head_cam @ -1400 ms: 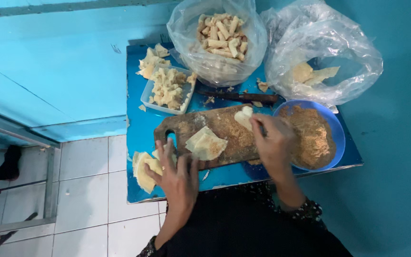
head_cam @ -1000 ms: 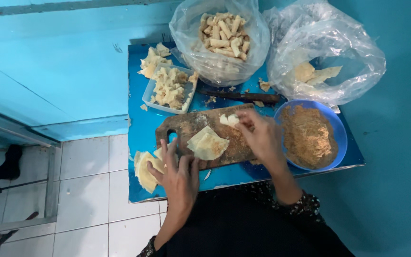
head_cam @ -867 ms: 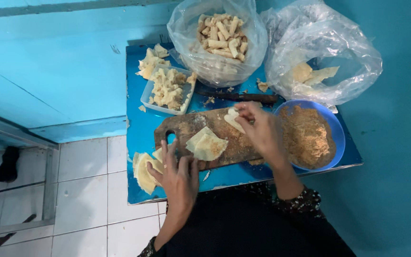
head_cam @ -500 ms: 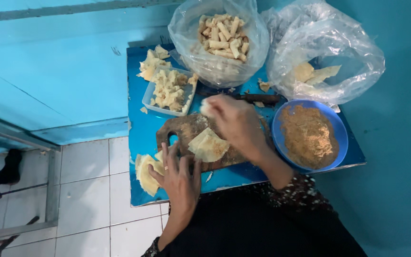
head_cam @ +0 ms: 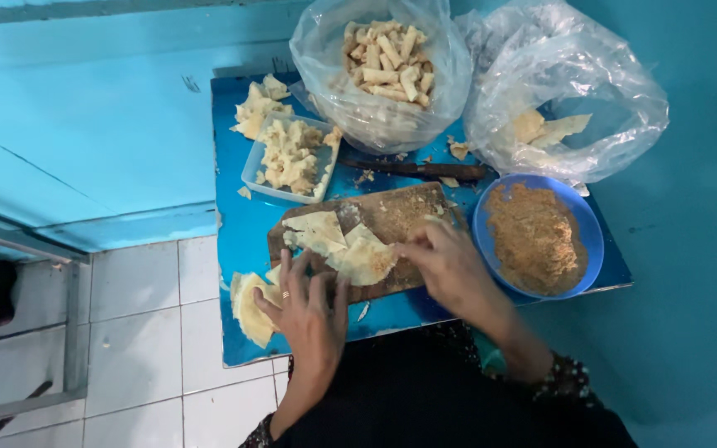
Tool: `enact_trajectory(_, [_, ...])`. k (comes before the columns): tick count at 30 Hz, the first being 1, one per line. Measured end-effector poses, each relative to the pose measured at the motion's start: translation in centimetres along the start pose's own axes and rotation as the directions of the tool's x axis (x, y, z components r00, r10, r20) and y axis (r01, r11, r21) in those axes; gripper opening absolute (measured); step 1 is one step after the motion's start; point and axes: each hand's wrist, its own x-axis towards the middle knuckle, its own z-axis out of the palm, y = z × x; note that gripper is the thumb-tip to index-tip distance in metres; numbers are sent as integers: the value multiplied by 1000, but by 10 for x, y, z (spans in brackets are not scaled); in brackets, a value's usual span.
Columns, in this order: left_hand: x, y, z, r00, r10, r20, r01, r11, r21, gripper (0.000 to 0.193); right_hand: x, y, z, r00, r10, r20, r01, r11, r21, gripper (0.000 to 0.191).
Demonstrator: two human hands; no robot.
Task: The person folds flat pieces of dough on a cutting board and rolls them by hand into small cylinders, then places each finished roll into a plastic bag holding completed rolls. They repeat this folding and rolling cycle throughout the episode.
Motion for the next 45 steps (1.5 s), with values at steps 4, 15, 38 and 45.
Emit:
enact_trajectory(4, [1, 3, 3, 1000, 3, -5, -3, 1000, 13, 13, -18, -23, 16, 999, 30, -17, -30, 1000, 2, 41])
enact_trajectory(15, [6, 11, -3, 995, 93, -23, -94, 994, -63, 13, -1, -16, 20, 983, 149, -109, -154, 987, -42, 21])
enact_trajectory(38, [7, 10, -3, 998, 65, -23, -68, 975, -213, 19, -17, -4, 42, 906, 405, 120, -386, 679, 625, 29])
enact_trajectory(45, [9, 15, 2, 989, 143, -44, -150, 944, -293, 17, -22, -14, 50, 905, 426, 0, -319, 678, 663, 23])
